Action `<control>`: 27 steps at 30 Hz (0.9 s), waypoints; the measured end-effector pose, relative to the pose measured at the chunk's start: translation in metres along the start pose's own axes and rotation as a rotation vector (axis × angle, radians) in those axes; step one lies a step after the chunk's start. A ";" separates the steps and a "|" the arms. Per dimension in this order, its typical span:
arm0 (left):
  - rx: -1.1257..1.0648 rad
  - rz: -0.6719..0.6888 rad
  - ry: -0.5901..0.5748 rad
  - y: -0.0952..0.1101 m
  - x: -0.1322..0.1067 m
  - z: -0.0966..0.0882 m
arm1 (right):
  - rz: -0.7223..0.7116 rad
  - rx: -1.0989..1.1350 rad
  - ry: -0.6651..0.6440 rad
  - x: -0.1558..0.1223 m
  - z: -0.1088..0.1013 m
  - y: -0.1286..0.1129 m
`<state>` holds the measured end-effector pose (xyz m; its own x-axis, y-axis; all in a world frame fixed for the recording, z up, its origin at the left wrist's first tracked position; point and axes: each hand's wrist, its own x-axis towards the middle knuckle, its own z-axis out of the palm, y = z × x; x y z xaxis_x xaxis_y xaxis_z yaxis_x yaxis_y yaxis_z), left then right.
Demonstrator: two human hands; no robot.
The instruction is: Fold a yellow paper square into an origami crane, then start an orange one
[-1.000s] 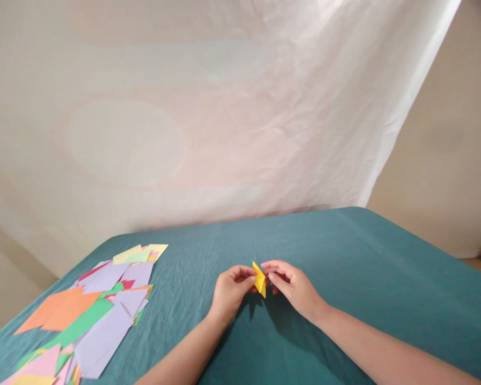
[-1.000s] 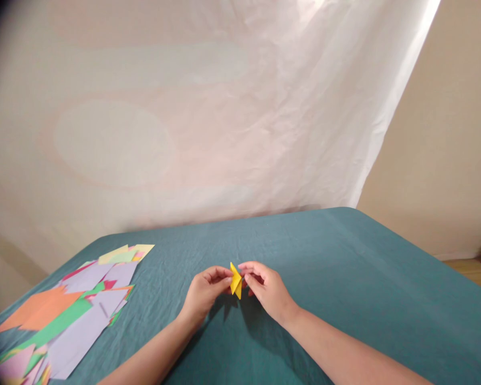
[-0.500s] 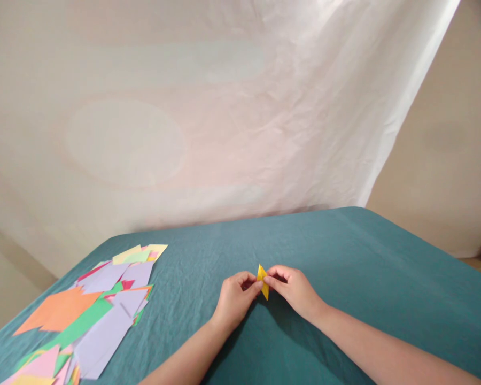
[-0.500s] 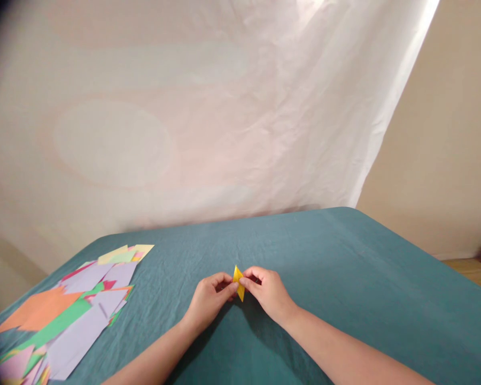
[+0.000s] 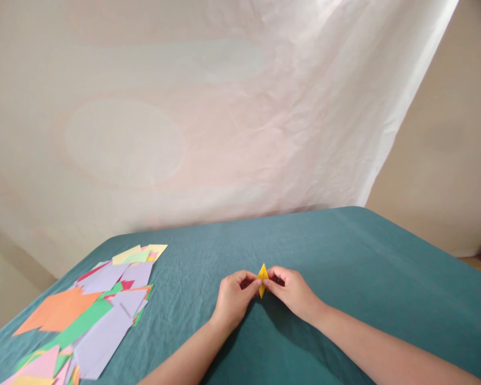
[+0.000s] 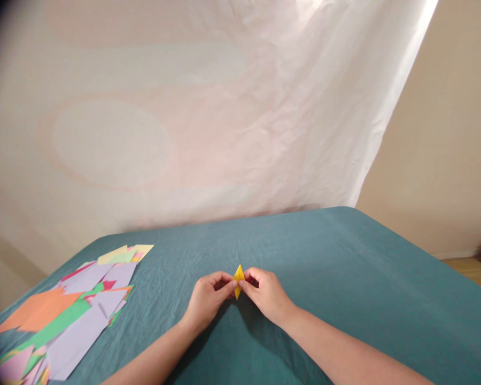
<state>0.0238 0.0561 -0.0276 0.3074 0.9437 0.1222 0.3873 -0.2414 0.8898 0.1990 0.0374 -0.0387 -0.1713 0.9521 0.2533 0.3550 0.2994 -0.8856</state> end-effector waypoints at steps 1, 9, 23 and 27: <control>-0.005 0.000 -0.002 0.001 0.000 0.000 | 0.000 -0.009 0.002 0.000 0.000 -0.001; -0.073 0.001 0.014 0.007 -0.001 0.000 | 0.040 0.043 0.012 0.000 -0.001 -0.004; -0.132 -0.035 0.040 0.006 0.003 0.001 | -0.007 -0.024 -0.036 -0.001 0.002 -0.005; -0.181 -0.044 0.054 0.006 0.003 0.001 | -0.029 -0.089 -0.038 -0.001 0.004 -0.006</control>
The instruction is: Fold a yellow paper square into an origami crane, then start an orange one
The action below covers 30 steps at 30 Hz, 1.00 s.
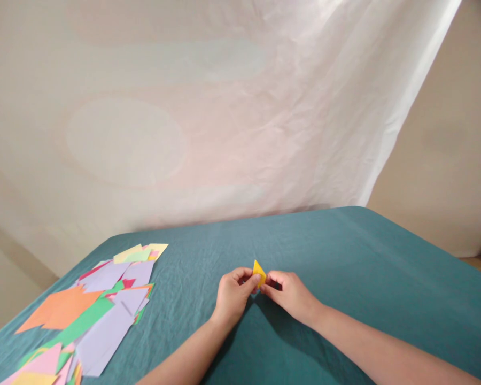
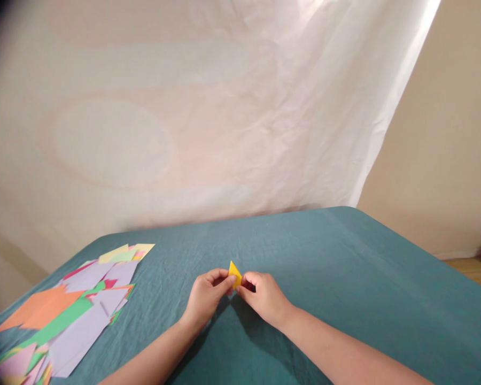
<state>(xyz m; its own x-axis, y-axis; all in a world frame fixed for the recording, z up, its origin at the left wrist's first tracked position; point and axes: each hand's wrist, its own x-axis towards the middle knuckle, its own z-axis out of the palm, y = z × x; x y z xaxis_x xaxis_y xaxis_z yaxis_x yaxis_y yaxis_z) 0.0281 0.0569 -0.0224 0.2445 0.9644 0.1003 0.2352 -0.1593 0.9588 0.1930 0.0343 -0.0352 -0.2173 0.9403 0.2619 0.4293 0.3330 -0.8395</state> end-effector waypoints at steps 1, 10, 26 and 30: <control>-0.019 -0.005 0.005 0.000 0.000 0.000 | 0.000 -0.002 -0.005 0.000 0.000 0.000; -0.177 -0.108 -0.055 -0.003 0.009 -0.006 | -0.007 0.087 -0.021 -0.003 -0.005 -0.006; -0.334 -0.085 -0.284 -0.003 0.007 -0.010 | 0.069 0.302 -0.084 -0.001 -0.012 -0.002; -0.281 -0.057 -0.242 -0.007 0.005 -0.007 | 0.042 0.232 -0.018 -0.003 -0.011 -0.002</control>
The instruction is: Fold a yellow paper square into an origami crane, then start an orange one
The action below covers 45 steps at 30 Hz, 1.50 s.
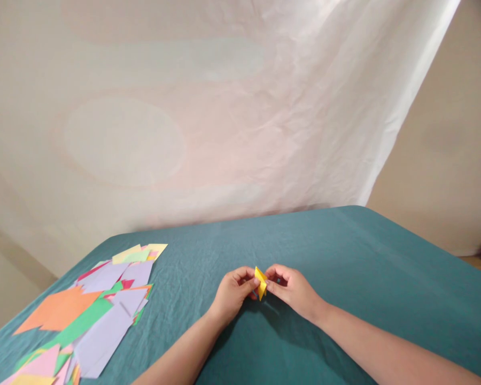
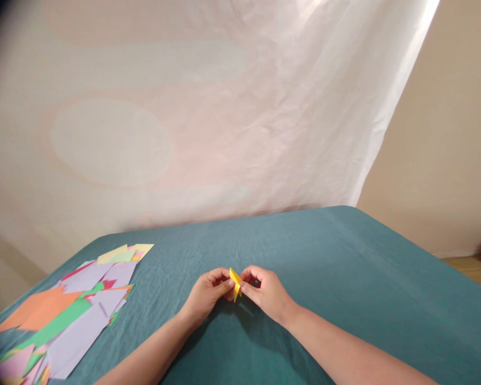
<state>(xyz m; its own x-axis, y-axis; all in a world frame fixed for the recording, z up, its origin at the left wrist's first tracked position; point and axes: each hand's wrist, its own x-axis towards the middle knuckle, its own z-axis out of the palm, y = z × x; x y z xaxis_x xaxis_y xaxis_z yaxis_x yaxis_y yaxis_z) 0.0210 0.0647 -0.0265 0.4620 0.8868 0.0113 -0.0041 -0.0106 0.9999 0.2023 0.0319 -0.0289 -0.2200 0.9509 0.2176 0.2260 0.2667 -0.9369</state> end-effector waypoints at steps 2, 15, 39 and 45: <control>0.029 0.016 0.044 -0.002 -0.001 0.002 | -0.014 -0.049 0.038 0.000 0.000 -0.001; 0.238 0.096 0.215 0.009 -0.006 0.010 | -0.080 -0.089 0.093 -0.002 0.005 0.000; 0.608 0.274 0.310 0.015 -0.015 0.015 | -0.248 -0.183 0.208 -0.003 0.004 -0.003; 0.553 0.286 0.306 0.015 -0.015 0.017 | -0.284 -0.212 0.206 -0.003 0.004 -0.003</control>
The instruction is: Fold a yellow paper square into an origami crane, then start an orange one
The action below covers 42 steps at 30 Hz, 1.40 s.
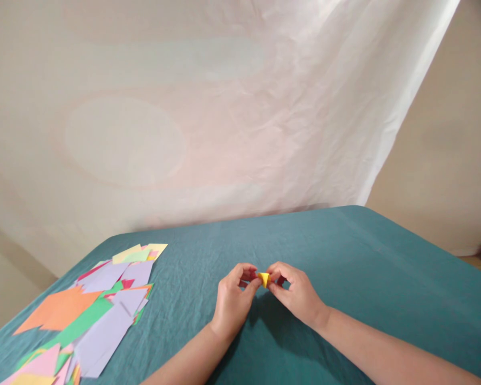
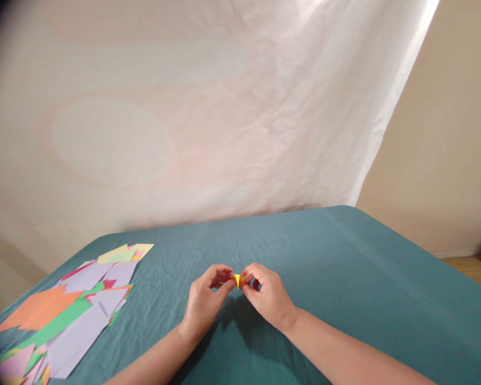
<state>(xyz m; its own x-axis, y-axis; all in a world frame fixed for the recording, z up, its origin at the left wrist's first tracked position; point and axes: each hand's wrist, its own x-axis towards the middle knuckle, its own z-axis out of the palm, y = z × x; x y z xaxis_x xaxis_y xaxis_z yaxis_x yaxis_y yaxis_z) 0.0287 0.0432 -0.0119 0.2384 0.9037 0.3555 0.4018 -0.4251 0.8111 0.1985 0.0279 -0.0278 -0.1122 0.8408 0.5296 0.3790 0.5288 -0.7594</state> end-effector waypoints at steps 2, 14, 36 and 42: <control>0.021 0.001 0.004 0.000 0.000 0.000 | -0.006 -0.005 -0.003 0.000 0.000 0.000; 0.113 0.050 0.051 0.001 -0.002 -0.001 | -0.101 -0.075 0.016 -0.002 0.001 -0.003; -0.093 -0.039 -0.124 0.003 0.005 -0.006 | -0.220 -0.116 -0.018 -0.002 -0.003 -0.003; -0.157 -0.064 -0.149 -0.001 0.005 -0.005 | -0.269 -0.131 -0.023 -0.002 -0.004 -0.007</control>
<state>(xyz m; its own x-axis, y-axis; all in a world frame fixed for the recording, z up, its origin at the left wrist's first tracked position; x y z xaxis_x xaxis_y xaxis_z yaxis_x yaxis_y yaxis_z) 0.0252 0.0487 -0.0085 0.3494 0.9062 0.2380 0.2808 -0.3436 0.8961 0.1996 0.0222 -0.0221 -0.2452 0.6757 0.6952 0.4483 0.7148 -0.5367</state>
